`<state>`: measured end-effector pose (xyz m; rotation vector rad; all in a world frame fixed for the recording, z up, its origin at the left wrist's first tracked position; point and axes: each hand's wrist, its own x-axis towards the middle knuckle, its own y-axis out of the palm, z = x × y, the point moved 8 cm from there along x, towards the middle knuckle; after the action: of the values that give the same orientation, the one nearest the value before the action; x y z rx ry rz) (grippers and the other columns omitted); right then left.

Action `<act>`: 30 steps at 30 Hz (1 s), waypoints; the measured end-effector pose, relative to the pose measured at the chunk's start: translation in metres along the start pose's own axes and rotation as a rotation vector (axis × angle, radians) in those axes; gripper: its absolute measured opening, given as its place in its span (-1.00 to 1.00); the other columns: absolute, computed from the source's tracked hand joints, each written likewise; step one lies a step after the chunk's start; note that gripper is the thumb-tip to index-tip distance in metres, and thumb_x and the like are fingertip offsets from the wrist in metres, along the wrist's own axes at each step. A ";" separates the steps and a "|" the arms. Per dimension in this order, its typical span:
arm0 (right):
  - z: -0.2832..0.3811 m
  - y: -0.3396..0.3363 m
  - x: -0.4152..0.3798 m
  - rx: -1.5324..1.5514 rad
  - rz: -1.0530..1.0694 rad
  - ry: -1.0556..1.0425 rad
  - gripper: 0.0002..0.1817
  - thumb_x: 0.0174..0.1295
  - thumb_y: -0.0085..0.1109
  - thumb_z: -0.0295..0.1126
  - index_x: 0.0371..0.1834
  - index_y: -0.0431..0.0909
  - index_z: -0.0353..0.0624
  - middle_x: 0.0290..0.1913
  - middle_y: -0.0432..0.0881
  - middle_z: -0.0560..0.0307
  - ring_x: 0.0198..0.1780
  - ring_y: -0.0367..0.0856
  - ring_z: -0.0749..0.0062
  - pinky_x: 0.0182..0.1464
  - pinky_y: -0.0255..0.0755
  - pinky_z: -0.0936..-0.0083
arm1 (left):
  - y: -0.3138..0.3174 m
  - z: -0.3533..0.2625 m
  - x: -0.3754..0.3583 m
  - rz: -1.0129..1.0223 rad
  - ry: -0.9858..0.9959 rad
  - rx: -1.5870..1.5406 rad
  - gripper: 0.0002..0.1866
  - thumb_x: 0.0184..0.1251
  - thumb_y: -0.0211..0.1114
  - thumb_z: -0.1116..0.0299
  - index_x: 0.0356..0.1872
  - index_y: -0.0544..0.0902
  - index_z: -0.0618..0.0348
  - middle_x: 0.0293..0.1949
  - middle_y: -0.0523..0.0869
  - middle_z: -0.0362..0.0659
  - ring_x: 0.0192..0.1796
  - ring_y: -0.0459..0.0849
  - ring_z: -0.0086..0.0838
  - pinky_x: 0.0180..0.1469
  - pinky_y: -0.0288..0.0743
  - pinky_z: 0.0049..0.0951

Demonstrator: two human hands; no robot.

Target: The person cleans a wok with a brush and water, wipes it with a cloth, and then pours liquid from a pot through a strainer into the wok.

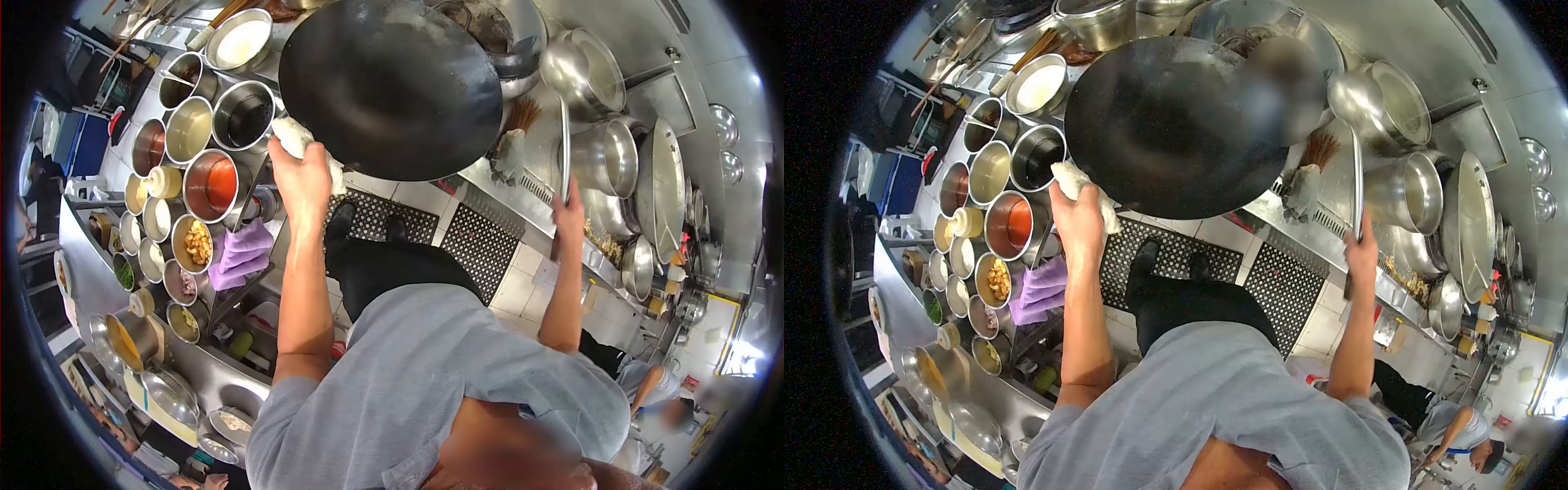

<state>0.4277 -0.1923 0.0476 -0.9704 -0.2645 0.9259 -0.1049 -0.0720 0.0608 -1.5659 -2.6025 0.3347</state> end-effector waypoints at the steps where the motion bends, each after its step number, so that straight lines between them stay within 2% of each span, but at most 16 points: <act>1: 0.021 -0.006 0.012 -0.030 -0.067 -0.206 -0.37 0.28 0.10 -0.37 0.45 0.24 0.20 -0.20 0.69 -0.10 -0.28 0.65 0.18 -0.13 0.48 0.36 | -0.001 -0.001 0.000 0.011 0.001 0.002 -0.63 0.15 0.15 0.48 0.01 0.43 0.36 -0.24 0.59 -0.06 -0.26 0.59 -0.40 -0.21 0.50 -0.40; 3: 0.082 -0.014 0.019 -0.183 -0.122 -0.395 -0.43 0.34 0.07 -0.23 0.43 0.26 0.30 -0.18 0.69 -0.18 -0.17 0.68 -0.04 -0.10 0.48 0.29 | 0.000 0.000 0.003 0.032 -0.024 -0.006 -0.56 0.13 0.16 0.40 0.05 0.41 0.39 -0.13 0.63 0.12 -0.07 0.64 -0.13 0.09 0.44 -0.25; 4: 0.099 -0.014 0.024 -0.185 -0.131 -0.393 -0.43 0.34 0.07 -0.23 0.43 0.26 0.30 -0.18 0.69 -0.18 -0.17 0.68 -0.04 -0.10 0.48 0.29 | 0.000 -0.001 0.003 0.039 -0.020 -0.013 -0.56 0.13 0.16 0.40 0.05 0.41 0.39 -0.13 0.63 0.12 -0.07 0.64 -0.13 0.09 0.44 -0.25; 6: 0.122 0.004 0.037 -0.288 0.014 -0.343 -0.49 0.37 0.02 -0.12 0.41 0.29 0.38 -0.13 0.64 -0.28 -0.05 0.61 -0.22 -0.04 0.47 0.18 | -0.002 -0.001 0.004 0.039 -0.027 0.090 -0.55 0.14 0.16 0.38 0.06 0.41 0.39 -0.11 0.63 0.17 -0.02 0.64 -0.07 0.10 0.43 -0.23; 7: 0.129 0.007 0.047 -0.292 0.013 -0.351 -0.49 0.37 0.02 -0.12 0.41 0.29 0.38 -0.13 0.64 -0.28 -0.05 0.61 -0.22 -0.04 0.47 0.18 | -0.002 0.003 0.006 0.044 -0.037 0.101 -0.53 0.13 0.16 0.38 0.07 0.40 0.41 -0.09 0.64 0.21 0.02 0.64 -0.04 0.12 0.43 -0.21; 8: 0.142 0.015 0.052 -0.350 0.005 -0.484 -0.51 0.39 0.01 -0.11 0.40 0.31 0.36 -0.17 0.64 -0.29 -0.08 0.61 -0.21 -0.04 0.46 0.17 | -0.001 0.007 0.006 0.033 -0.045 0.097 -0.53 0.13 0.16 0.38 0.07 0.40 0.41 -0.09 0.64 0.21 0.02 0.64 -0.04 0.12 0.43 -0.21; 9: 0.154 0.025 0.051 -0.405 0.003 -0.613 -0.52 0.40 0.00 -0.10 0.39 0.32 0.34 -0.21 0.63 -0.30 -0.11 0.61 -0.21 -0.05 0.46 0.15 | -0.001 0.006 0.008 0.022 0.007 0.102 -0.57 0.15 0.15 0.42 0.06 0.41 0.40 -0.14 0.62 0.11 -0.09 0.62 -0.19 0.00 0.47 -0.28; 10: 0.158 0.030 0.053 -0.405 0.013 -0.616 -0.52 0.40 0.00 -0.10 0.39 0.32 0.34 -0.21 0.63 -0.30 -0.11 0.61 -0.21 -0.05 0.46 0.15 | -0.002 0.001 0.009 0.015 0.062 0.110 -0.60 0.16 0.14 0.46 0.05 0.43 0.39 -0.20 0.61 0.01 -0.19 0.61 -0.33 -0.12 0.50 -0.36; 12: 0.174 0.036 0.057 -0.411 0.053 -0.624 -0.53 0.41 -0.05 -0.07 0.39 0.30 0.40 -0.19 0.65 -0.27 -0.10 0.60 -0.24 -0.09 0.46 0.06 | -0.002 0.000 0.009 0.014 0.025 0.087 -0.61 0.17 0.14 0.46 0.03 0.42 0.39 -0.19 0.61 0.02 -0.18 0.61 -0.33 -0.12 0.50 -0.35; 14: 0.191 0.035 0.050 -0.402 0.058 -0.620 -0.53 0.41 -0.06 -0.07 0.40 0.29 0.41 -0.20 0.65 -0.26 -0.12 0.60 -0.23 -0.10 0.46 0.06 | 0.000 0.001 0.010 0.038 0.011 0.071 -0.62 0.18 0.13 0.46 0.03 0.42 0.39 -0.19 0.61 0.02 -0.18 0.61 -0.33 -0.12 0.50 -0.35; 16: 0.201 0.034 0.041 -0.395 0.061 -0.607 -0.53 0.42 -0.07 -0.07 0.41 0.28 0.42 -0.21 0.65 -0.24 -0.14 0.61 -0.22 -0.11 0.46 0.06 | 0.000 0.002 0.011 0.042 -0.011 0.071 -0.61 0.18 0.13 0.44 0.03 0.42 0.40 -0.18 0.62 0.04 -0.16 0.62 -0.30 -0.08 0.50 -0.33; 18: 0.209 0.033 0.034 -0.332 0.055 -0.646 -0.53 0.43 -0.09 -0.07 0.42 0.26 0.43 -0.23 0.65 -0.25 -0.18 0.62 -0.21 -0.13 0.46 0.04 | 0.002 0.003 0.013 0.086 -0.067 0.098 -0.43 0.14 0.15 0.40 0.22 0.33 0.36 -0.01 0.63 0.25 0.08 0.62 0.04 0.18 0.40 -0.19; 22: 0.195 0.043 0.048 -0.419 0.038 -0.711 -0.54 0.44 -0.10 -0.09 0.41 0.27 0.43 -0.25 0.65 -0.25 -0.20 0.63 -0.19 -0.15 0.46 0.02 | 0.000 -0.001 0.013 0.072 -0.055 0.112 -0.41 0.15 0.16 0.39 0.25 0.31 0.36 0.01 0.62 0.26 0.10 0.61 0.04 0.19 0.39 -0.19; 24: 0.179 0.056 0.064 -0.798 0.123 -0.599 -0.54 0.44 -0.12 -0.12 0.40 0.28 0.41 -0.25 0.65 -0.25 -0.20 0.63 -0.19 -0.14 0.46 0.00 | 0.001 -0.001 0.012 0.080 -0.068 0.130 -0.40 0.15 0.17 0.39 0.25 0.30 0.36 0.01 0.62 0.27 0.11 0.61 0.04 0.20 0.39 -0.19; 30: 0.176 0.060 0.063 -0.776 0.134 -0.617 -0.54 0.43 -0.11 -0.14 0.40 0.28 0.37 -0.29 0.65 -0.26 -0.21 0.62 -0.22 -0.14 0.47 -0.01 | 0.001 -0.002 0.011 0.076 -0.054 0.108 -0.42 0.16 0.17 0.38 0.24 0.32 0.36 0.00 0.63 0.25 0.10 0.62 0.00 0.19 0.40 -0.20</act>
<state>0.3319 -0.0253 0.0879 -1.3923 -1.1541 1.2671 -0.1090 -0.0615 0.0620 -1.6442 -2.5215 0.5216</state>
